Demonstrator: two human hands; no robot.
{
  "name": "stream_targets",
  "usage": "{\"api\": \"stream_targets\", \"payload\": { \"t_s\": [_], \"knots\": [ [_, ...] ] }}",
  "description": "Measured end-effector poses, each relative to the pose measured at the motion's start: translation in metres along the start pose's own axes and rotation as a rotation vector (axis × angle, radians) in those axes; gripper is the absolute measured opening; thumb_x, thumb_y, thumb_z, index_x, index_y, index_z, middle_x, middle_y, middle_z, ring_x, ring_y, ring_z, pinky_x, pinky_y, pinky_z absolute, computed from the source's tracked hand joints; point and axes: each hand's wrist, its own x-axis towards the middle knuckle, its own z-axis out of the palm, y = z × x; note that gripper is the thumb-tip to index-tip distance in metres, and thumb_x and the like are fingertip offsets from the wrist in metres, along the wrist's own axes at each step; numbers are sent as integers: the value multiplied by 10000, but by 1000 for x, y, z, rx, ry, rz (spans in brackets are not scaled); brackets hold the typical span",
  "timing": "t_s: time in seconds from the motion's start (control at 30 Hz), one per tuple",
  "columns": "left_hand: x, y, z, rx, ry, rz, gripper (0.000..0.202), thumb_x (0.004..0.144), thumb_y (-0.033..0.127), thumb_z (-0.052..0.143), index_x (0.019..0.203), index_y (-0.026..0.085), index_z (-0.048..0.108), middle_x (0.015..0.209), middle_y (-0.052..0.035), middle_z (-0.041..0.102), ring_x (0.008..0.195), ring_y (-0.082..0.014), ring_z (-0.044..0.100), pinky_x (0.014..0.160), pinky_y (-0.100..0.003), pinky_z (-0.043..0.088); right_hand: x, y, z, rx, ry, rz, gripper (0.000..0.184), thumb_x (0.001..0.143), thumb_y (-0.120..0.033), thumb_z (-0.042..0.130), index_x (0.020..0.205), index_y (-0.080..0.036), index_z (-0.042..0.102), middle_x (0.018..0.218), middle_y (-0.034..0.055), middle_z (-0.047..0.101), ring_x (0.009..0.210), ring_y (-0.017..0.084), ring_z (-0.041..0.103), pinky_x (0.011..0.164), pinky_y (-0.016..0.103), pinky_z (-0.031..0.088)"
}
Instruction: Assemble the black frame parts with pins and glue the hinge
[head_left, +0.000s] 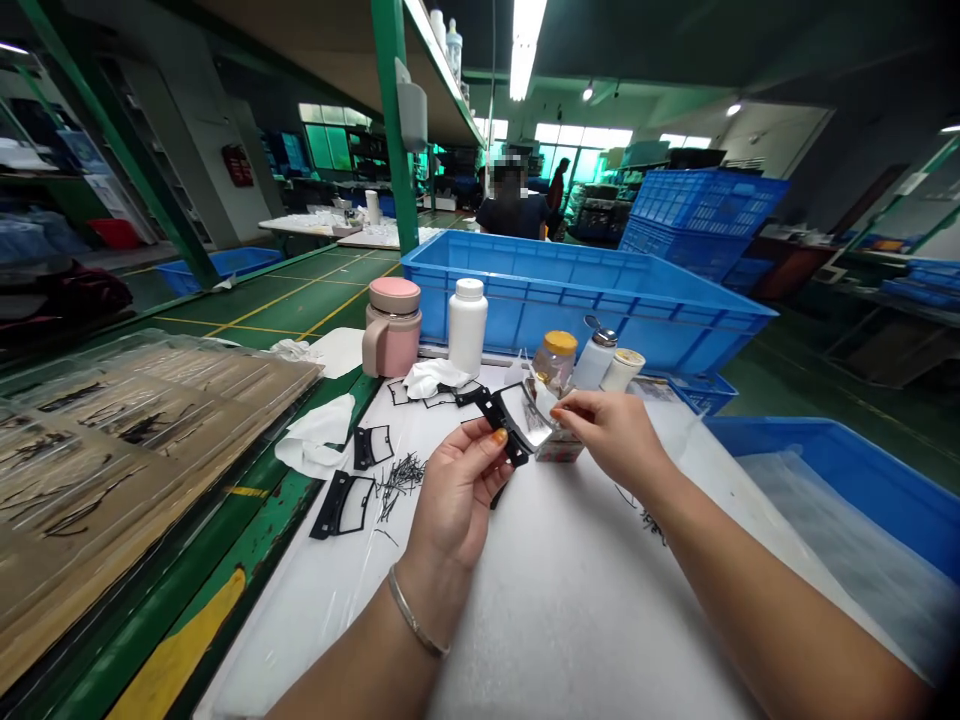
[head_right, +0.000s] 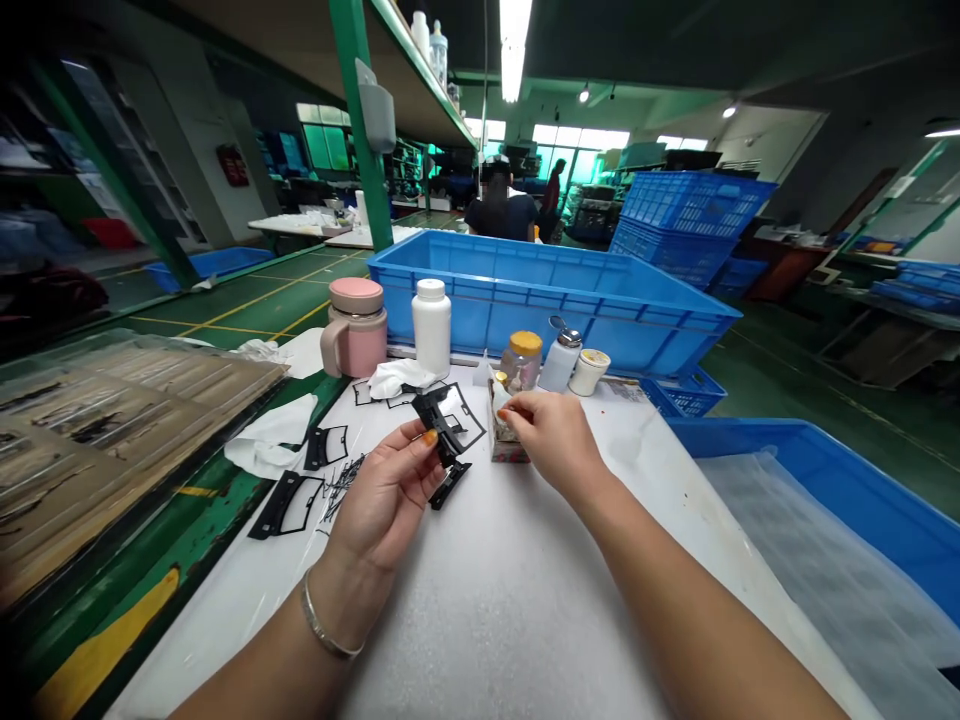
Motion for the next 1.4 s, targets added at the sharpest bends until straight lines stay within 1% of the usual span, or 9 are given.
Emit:
{"api": "stream_targets", "payload": {
  "t_s": [0.07,0.13,0.2,0.27,0.37,0.47,0.97,1.2,1.4],
  "knots": [
    [-1,-2,0,7,-27,-4,246,755,121,761,979,127,659,870,-23,684,679,-58,628,626,-143,523,-8,-3,-7,25,115,-16,181,874,-285,620,790,-180,741,665,5,652,587,150,593,558,254,398],
    [-2,-5,1,13,-43,-11,233,762,136,765,971,131,663,886,-27,684,708,-63,632,643,-150,524,-17,-9,-18,109,329,-47,181,900,-319,641,840,-181,741,691,8,651,576,144,584,555,253,421],
    [-5,-8,3,37,-45,-29,236,762,155,776,971,140,667,902,-28,687,727,-67,635,652,-155,525,-26,-18,-29,276,588,-96,151,897,-314,692,853,-178,739,701,16,640,570,143,572,544,258,434],
    [-8,-10,4,73,-57,-58,239,763,180,786,970,145,671,913,-32,689,744,-72,639,654,-155,523,-34,-25,-35,490,741,-136,139,895,-293,721,842,-165,732,705,32,628,565,148,565,509,260,419],
    [-10,-15,5,96,-113,-110,223,758,184,790,947,146,678,907,-30,688,738,-70,635,649,-153,517,-43,-30,-33,765,686,-122,160,919,-291,709,853,-146,727,737,62,644,539,136,554,470,240,395],
    [-10,-18,5,106,-158,-161,208,761,172,783,941,140,684,889,-27,677,708,-60,622,630,-144,509,-50,-30,-26,844,571,-80,169,927,-307,707,886,-146,734,758,76,661,543,126,561,473,220,414],
    [-7,-24,4,97,-131,-254,252,776,123,734,1019,93,673,873,-48,635,672,-59,598,597,-142,522,-51,-23,-19,748,535,36,146,901,-311,739,885,-166,752,805,81,670,593,135,575,499,223,434],
    [-5,-24,2,29,-139,-274,207,810,104,693,1017,111,678,899,-52,650,694,-57,613,635,-137,531,-55,-29,-23,802,530,7,143,911,-295,731,902,-154,752,775,88,663,566,128,563,505,228,429],
    [-6,-23,1,24,-126,-245,208,826,106,681,1033,128,674,931,-54,649,704,-59,603,649,-145,523,-61,-35,-23,675,553,-18,123,912,-284,731,884,-167,753,786,78,655,610,167,598,510,265,416]
  ]
}}
